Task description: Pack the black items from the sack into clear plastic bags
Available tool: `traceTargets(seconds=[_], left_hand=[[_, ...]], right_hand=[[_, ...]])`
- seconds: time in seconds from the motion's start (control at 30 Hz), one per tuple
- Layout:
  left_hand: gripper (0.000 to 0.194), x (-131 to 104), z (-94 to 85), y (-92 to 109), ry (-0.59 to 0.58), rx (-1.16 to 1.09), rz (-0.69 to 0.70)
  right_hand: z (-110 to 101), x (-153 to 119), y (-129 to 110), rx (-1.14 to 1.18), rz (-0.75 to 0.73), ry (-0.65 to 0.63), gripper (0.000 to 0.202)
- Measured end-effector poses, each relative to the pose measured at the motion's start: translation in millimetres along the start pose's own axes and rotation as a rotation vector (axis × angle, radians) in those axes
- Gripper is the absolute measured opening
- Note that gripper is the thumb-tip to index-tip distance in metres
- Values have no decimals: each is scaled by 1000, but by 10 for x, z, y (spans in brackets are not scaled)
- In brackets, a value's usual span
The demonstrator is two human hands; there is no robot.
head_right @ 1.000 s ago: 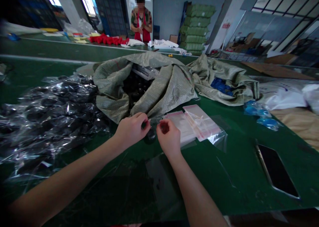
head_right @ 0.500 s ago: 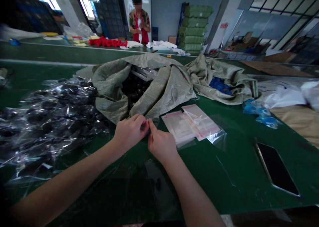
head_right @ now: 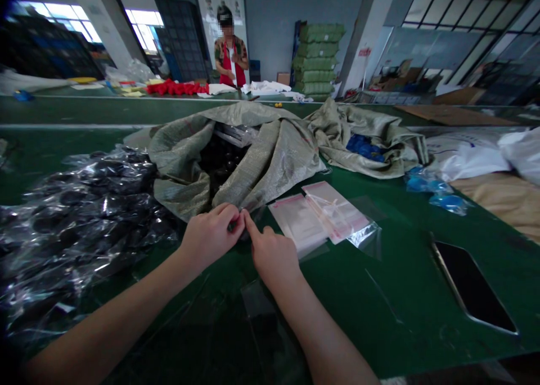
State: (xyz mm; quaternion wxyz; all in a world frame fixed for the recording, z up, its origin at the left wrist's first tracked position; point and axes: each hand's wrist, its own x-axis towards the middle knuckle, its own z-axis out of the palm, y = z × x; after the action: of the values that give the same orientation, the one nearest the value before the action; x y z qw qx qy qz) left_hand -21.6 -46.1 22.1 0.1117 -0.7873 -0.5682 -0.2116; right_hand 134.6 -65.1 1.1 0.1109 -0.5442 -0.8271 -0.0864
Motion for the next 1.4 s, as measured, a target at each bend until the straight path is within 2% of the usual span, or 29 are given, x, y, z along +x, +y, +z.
traceTargets(seconds=[0.17, 0.3, 0.43, 0.6, 0.7, 0.83, 1.07, 1.4], left_hand=[[19, 36, -73, -23, -54, -169, 11], [20, 87, -126, -83, -74, -251, -16], [20, 122, -151, -129, -117, -291, -50], [15, 117, -168, -108, -135, -250, -74], [15, 111, -194, -88, -180, -297, -82], [19, 109, -232, -86, -202, -342, -75], [17, 95, -287, -70, -214, -311, -41], [12, 54, -291, -55, -204, -259, 9]], right_hand=[[-31, -23, 57, 34, -43, 133, 40], [-74, -3, 112, 104, -116, 264, 26], [-90, 35, 139, 129, -177, 326, 19], [-181, -9, 149, 187, -247, 319, 7], [-236, -55, 162, 212, -307, 362, 8], [-243, -66, 162, 231, -386, 298, 8], [-246, -42, 122, 240, -309, 199, 7], [-258, -66, 95, 204, -310, 206, 4]])
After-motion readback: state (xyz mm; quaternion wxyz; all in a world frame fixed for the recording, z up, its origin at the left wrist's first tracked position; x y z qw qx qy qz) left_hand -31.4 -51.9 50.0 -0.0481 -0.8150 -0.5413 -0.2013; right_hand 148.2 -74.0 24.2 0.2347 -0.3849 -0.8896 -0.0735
